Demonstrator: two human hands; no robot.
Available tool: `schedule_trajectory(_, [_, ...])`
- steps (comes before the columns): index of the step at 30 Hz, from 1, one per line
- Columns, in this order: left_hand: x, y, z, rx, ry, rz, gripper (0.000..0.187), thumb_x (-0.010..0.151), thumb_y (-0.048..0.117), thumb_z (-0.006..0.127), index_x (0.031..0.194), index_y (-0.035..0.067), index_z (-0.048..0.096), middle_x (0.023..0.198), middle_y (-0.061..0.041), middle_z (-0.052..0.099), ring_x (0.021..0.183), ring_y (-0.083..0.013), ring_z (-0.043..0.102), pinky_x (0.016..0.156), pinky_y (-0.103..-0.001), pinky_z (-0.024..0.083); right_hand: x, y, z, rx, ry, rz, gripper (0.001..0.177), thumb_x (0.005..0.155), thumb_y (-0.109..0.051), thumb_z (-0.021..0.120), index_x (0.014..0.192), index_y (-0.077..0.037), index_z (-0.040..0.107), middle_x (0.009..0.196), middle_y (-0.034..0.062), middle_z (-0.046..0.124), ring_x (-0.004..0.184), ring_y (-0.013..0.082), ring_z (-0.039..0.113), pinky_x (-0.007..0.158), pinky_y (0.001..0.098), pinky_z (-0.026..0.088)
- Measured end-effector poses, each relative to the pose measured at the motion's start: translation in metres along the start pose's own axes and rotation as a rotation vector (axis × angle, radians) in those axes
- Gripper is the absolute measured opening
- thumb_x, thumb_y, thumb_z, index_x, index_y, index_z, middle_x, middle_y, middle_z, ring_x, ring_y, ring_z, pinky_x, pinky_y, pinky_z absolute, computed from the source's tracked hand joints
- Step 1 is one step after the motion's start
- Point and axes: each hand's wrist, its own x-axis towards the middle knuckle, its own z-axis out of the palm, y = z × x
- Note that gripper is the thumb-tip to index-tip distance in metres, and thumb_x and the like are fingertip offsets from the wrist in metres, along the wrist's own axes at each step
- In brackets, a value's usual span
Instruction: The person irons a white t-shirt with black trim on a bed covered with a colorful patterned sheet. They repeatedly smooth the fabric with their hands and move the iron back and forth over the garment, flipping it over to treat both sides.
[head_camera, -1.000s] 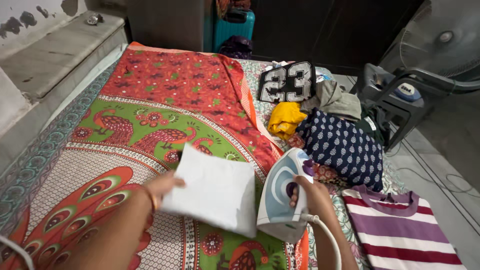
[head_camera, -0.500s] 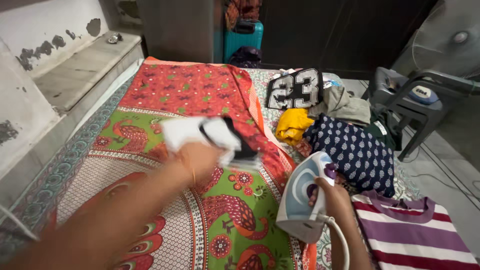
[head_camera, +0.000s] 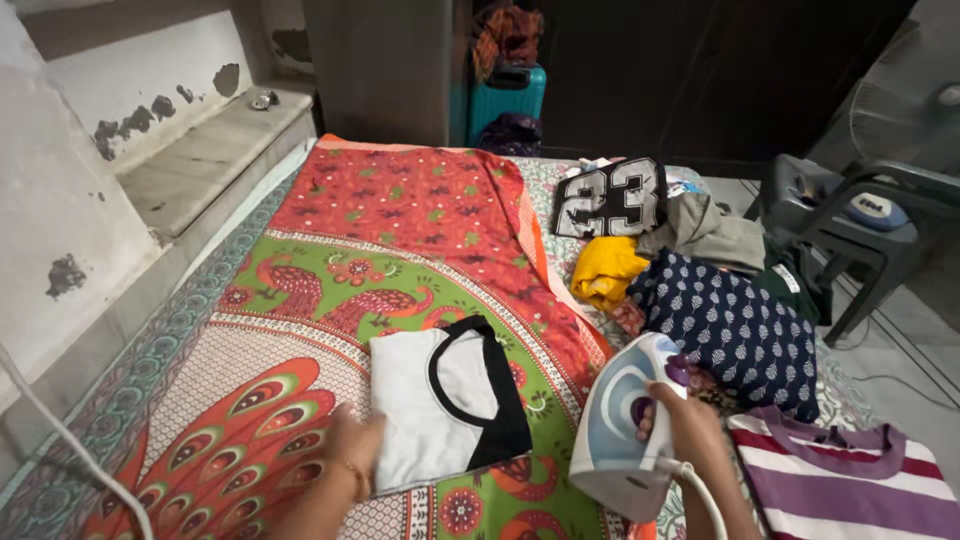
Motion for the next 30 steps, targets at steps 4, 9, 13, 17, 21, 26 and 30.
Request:
schedule_trajectory(4, [0.051,0.015,-0.013,-0.458,-0.414,-0.512,0.062,0.084,0.044,0.072,0.134,0.009,0.065,0.129,-0.010,0.069,0.109,-0.0283,0.066,0.097,-0.050,0.050,-0.005,-0.002,0.004,-0.085,0.019,0.015,0.027,0.085,-0.019,0.073,0.085,0.008,0.069,0.063,0.0144,0.063,0.046,0.0248,0.058,0.046,0.0366,0.046])
schedule_trajectory(9, [0.028,0.074,-0.031,-0.745,-0.712,-0.520,0.064,0.081,0.038,0.074,0.135,0.009,0.059,0.127,-0.010,0.069,0.109,-0.0280,0.069,0.094,-0.049,0.055,0.004,-0.004,0.009,-0.027,-0.032,0.032,0.026,0.083,-0.017,0.074,0.084,0.008,0.065,0.060,0.0131,0.060,0.044,0.0246,0.056,0.045,0.0365,0.046])
schedule_trajectory(13, [0.006,0.107,-0.025,-0.832,-0.783,-0.559,0.059,0.082,0.027,0.067,0.135,0.005,0.056,0.124,-0.016,0.070,0.112,-0.0338,0.070,0.098,-0.055,0.056,0.004,-0.005,0.014,0.023,-0.008,0.039,0.027,0.085,-0.017,0.072,0.093,0.007,0.066,0.060,0.0113,0.058,0.045,0.0225,0.054,0.045,0.0360,0.046])
schedule_trajectory(17, [0.005,0.129,-0.014,-0.906,-0.703,-0.544,0.053,0.084,0.020,0.060,0.133,0.002,0.055,0.121,-0.022,0.070,0.111,-0.0388,0.069,0.100,-0.060,0.054,0.006,-0.005,0.011,0.050,-0.030,0.037,0.030,0.085,-0.016,0.072,0.097,0.010,0.066,0.061,0.0117,0.058,0.044,0.0226,0.055,0.044,0.0360,0.046])
schedule_trajectory(21, [0.021,0.184,0.004,-1.134,-0.768,-0.363,0.049,0.087,0.022,0.059,0.131,0.000,0.057,0.120,-0.018,0.071,0.110,-0.0350,0.070,0.097,-0.056,0.055,0.010,-0.003,0.008,0.090,-0.025,0.057,0.029,0.085,-0.014,0.073,0.098,0.011,0.065,0.061,0.0122,0.059,0.045,0.0232,0.055,0.043,0.0372,0.046])
schedule_trajectory(26, [0.011,0.237,0.007,-1.364,-0.666,-0.278,0.032,0.090,0.018,0.064,0.119,0.005,0.062,0.108,-0.010,0.070,0.099,-0.0283,0.069,0.092,-0.048,0.058,0.009,-0.005,0.004,0.126,-0.008,0.054,0.028,0.086,-0.013,0.071,0.099,0.010,0.066,0.062,0.0125,0.060,0.045,0.0229,0.056,0.044,0.0369,0.048])
schedule_trajectory(30, [-0.039,0.176,0.020,-1.454,-0.486,-0.275,0.030,0.086,0.021,0.064,0.114,0.011,0.063,0.106,-0.006,0.073,0.096,-0.0242,0.071,0.089,-0.045,0.058,0.005,-0.005,0.002,0.087,-0.011,0.038,0.030,0.087,-0.016,0.071,0.098,0.011,0.066,0.062,0.0125,0.060,0.044,0.0238,0.057,0.044,0.0364,0.047])
